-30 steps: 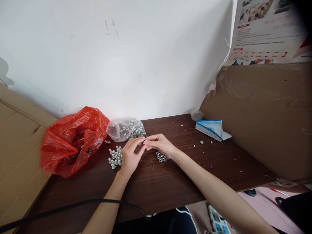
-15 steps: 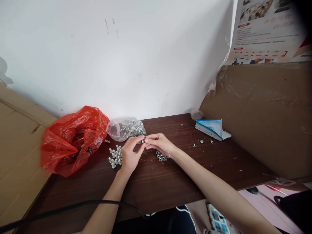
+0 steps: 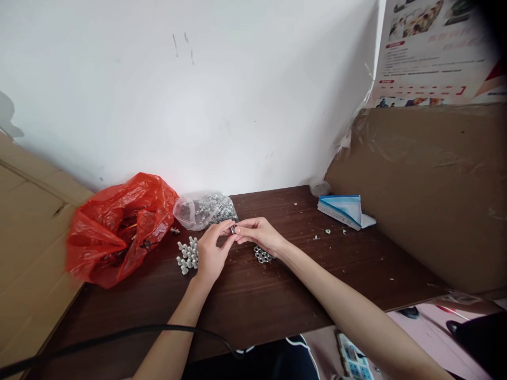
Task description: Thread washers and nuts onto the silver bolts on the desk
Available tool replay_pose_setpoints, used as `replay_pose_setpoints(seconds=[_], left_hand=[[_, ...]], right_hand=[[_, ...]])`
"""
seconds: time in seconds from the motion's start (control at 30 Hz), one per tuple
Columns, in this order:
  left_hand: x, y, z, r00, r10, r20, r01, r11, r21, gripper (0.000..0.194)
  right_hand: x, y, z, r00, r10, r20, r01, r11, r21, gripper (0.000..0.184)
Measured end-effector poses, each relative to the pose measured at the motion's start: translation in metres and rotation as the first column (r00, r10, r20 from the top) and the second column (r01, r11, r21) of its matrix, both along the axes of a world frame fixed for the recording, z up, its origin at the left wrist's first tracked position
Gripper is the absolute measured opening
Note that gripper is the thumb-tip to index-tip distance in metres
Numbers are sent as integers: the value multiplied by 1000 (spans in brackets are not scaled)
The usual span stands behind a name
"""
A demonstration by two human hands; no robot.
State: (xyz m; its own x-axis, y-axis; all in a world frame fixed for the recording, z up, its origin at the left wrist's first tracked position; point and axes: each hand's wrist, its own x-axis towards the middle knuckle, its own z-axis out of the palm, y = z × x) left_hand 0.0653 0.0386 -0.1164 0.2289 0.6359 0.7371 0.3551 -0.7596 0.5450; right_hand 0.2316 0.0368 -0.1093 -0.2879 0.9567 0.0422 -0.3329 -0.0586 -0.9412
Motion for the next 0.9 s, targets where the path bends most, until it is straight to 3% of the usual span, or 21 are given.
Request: replay_pose_setpoints(seconds=[0.4,0.6,0.8,0.9], left_hand=[[-1,-2,4,993,36,-109,-21,991,133,31],[-1,0,2,987,42,-154,-27,995,96,26],[0,1,3,989,-12,-150,35,987,155,25],[-1,4,2,987,-24,-157,42,993,111,29]], right_hand=[[-1,-2,2,996,25,82,-29,999,45,39],[2,-1,2,995,-6,104,-2,997,80,36],[7,0,4,989,62,130,-76,991,106,36],[14,4,5,984,10,179,-39,987,155,34]])
